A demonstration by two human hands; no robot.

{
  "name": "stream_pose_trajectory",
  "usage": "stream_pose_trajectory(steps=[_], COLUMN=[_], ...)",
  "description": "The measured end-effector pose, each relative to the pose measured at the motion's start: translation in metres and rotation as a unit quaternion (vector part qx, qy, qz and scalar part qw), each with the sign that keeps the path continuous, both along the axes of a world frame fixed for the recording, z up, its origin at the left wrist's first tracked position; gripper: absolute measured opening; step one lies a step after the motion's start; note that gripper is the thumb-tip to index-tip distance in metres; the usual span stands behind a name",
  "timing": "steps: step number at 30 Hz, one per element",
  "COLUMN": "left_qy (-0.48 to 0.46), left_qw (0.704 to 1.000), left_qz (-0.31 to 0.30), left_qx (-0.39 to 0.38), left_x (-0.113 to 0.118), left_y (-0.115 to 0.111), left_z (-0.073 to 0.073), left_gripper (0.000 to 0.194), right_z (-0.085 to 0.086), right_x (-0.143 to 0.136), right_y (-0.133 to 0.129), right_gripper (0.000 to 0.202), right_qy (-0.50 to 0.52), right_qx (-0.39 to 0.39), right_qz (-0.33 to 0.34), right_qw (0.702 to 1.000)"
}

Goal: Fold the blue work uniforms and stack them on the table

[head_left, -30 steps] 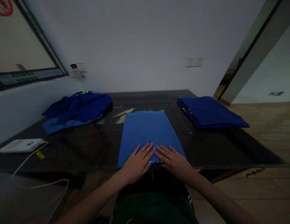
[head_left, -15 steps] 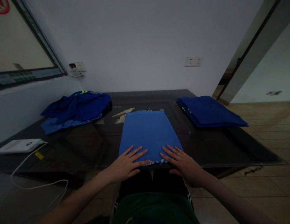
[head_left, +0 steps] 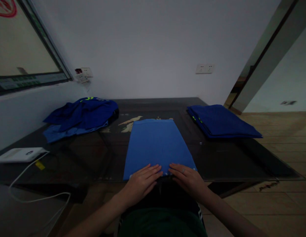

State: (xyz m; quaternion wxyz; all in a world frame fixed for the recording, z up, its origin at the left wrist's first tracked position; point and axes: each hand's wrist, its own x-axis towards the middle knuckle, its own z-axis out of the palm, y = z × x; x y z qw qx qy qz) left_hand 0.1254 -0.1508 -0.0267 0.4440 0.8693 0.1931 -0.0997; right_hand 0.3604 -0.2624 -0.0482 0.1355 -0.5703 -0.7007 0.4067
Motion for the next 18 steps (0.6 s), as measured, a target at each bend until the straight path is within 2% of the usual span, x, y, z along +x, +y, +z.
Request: stream_pose_trajectory(steps=[7, 13, 16, 18], left_qy=[0.050, 0.025, 0.001, -0.006], left_qw=[0.992, 0.991, 0.991, 0.991], left_qz=[0.103, 0.102, 0.098, 0.090], left_qx=[0.047, 0.086, 0.086, 0.100], left_x=[0.030, 0.036, 0.032, 0.029], left_y=[0.000, 0.009, 0.014, 0.014], left_z=[-0.003, -0.008, -0.008, -0.010], left_gripper=[0.027, 0.027, 0.027, 0.029], right_z=[-0.009, -0.003, -0.005, -0.009], right_x=[0.002, 0.005, 0.003, 0.003], right_y=[0.015, 0.030, 0.030, 0.026], right_gripper=[0.024, 0.028, 0.024, 0.029], right_qy=[-0.018, -0.007, -0.018, -0.024], right_qx=[0.066, 0.067, 0.061, 0.070], right_qz=[0.010, -0.015, -0.011, -0.010], right_qw=[0.998, 0.998, 0.998, 0.997])
